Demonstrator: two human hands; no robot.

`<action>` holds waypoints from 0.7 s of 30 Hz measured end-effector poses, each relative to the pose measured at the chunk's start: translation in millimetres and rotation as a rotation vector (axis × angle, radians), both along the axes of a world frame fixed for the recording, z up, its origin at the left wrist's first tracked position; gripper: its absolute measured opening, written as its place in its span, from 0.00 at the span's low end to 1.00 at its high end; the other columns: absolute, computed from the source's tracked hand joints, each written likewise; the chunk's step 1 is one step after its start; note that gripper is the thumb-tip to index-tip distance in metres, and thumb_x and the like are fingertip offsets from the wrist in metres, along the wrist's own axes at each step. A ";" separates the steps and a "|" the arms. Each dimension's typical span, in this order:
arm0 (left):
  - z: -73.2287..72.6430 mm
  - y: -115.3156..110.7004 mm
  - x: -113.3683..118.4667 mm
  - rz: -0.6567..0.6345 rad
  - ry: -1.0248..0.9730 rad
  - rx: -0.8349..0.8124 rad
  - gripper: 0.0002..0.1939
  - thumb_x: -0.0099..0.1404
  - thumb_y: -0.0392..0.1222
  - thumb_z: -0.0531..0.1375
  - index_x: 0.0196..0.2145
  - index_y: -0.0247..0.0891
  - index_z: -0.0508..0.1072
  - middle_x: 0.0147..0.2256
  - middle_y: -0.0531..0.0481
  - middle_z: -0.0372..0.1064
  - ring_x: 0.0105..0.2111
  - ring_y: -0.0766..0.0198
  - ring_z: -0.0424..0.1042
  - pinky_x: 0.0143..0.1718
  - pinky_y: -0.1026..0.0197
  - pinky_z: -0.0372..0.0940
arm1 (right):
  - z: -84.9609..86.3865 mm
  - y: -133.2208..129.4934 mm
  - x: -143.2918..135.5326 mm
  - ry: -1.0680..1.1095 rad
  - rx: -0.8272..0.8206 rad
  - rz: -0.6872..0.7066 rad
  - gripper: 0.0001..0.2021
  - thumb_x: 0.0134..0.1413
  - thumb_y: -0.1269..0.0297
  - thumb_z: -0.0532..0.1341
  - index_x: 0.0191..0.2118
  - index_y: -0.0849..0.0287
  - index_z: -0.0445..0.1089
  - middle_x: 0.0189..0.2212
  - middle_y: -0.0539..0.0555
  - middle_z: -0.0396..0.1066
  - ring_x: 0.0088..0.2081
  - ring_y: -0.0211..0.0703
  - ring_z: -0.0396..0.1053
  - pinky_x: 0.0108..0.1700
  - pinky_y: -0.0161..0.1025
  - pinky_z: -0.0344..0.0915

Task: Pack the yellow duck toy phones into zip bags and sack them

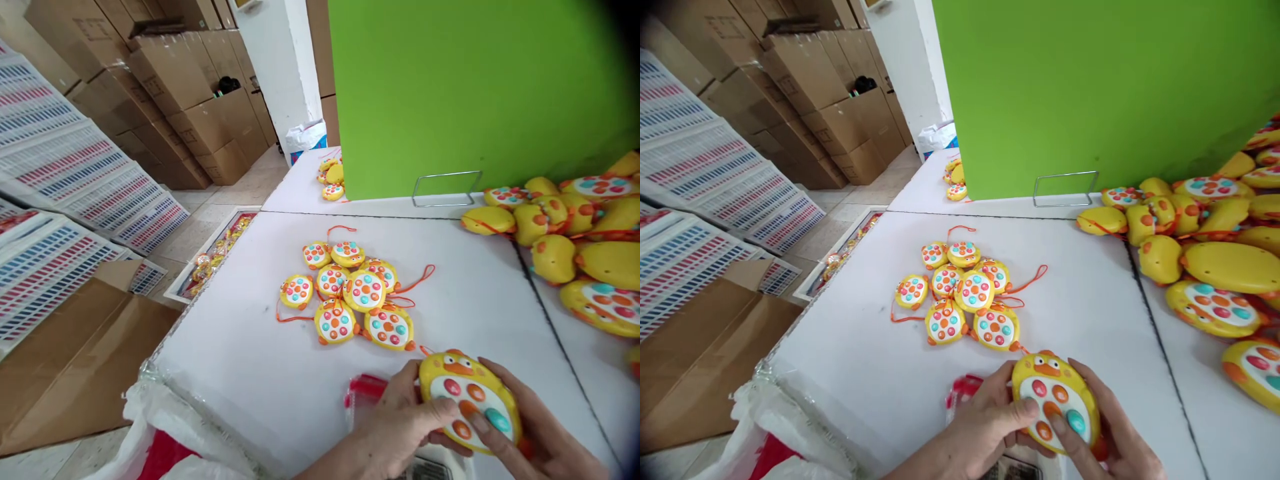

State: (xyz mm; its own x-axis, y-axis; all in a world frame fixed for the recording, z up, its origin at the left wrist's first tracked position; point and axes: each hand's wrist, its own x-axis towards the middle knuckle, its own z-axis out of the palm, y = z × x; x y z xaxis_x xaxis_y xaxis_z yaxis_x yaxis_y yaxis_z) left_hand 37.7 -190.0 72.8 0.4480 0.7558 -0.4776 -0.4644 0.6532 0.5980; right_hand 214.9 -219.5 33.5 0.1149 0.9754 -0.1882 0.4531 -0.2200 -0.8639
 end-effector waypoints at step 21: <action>8.9 2.9 -14.7 -0.147 0.021 0.073 0.27 0.58 0.43 0.65 0.54 0.38 0.64 0.47 0.41 0.71 0.39 0.58 0.75 0.33 0.64 0.70 | 45.5 -0.4 -21.9 0.512 -0.103 -0.070 0.24 0.57 0.52 0.61 0.57 0.56 0.62 0.53 0.59 0.68 0.52 0.53 0.68 0.48 0.39 0.71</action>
